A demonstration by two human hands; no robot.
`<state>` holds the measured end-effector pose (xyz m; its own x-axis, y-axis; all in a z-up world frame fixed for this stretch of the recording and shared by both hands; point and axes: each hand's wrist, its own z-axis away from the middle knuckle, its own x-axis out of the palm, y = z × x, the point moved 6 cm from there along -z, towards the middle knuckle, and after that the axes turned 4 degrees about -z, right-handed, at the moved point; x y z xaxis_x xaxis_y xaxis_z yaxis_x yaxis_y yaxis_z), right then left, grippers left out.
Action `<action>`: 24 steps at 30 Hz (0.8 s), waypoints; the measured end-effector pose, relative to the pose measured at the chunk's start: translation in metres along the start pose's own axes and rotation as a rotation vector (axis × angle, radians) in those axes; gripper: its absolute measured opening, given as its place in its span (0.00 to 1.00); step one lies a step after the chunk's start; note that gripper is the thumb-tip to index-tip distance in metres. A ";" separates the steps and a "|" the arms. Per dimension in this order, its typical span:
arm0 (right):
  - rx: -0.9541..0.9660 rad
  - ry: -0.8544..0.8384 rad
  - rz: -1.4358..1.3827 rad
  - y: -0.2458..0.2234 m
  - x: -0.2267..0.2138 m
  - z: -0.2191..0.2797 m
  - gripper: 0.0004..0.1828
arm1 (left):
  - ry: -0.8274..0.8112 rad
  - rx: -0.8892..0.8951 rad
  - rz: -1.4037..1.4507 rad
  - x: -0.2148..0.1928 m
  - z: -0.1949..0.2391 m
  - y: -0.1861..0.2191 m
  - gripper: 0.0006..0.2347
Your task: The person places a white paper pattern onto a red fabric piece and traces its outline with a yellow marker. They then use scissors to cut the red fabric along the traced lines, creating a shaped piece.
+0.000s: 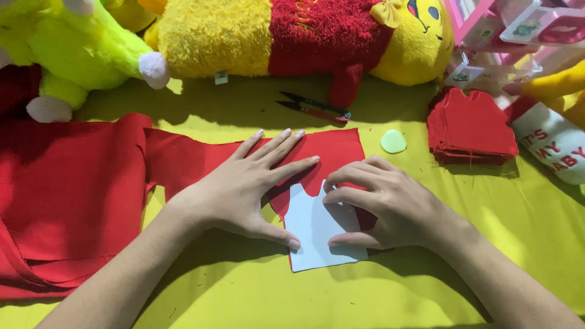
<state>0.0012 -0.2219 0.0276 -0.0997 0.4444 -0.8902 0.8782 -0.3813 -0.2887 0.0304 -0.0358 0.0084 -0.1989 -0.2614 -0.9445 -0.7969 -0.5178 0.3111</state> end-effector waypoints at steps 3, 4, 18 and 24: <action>0.002 -0.005 -0.016 0.000 0.000 -0.002 0.27 | -0.014 0.002 -0.003 0.001 0.000 -0.002 0.52; 0.000 -0.005 -0.016 0.000 0.000 -0.002 0.27 | -0.013 0.001 -0.004 0.001 0.000 -0.002 0.52; 0.330 0.372 0.119 0.028 -0.031 0.004 0.12 | 0.118 -0.063 0.019 0.001 -0.006 -0.006 0.33; 0.339 0.376 0.187 0.032 -0.030 0.005 0.11 | 0.140 -0.002 -0.082 0.007 -0.010 -0.003 0.35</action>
<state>0.0294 -0.2518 0.0436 0.2727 0.5795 -0.7680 0.6585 -0.6944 -0.2901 0.0373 -0.0441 0.0013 -0.0514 -0.3291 -0.9429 -0.8063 -0.5434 0.2337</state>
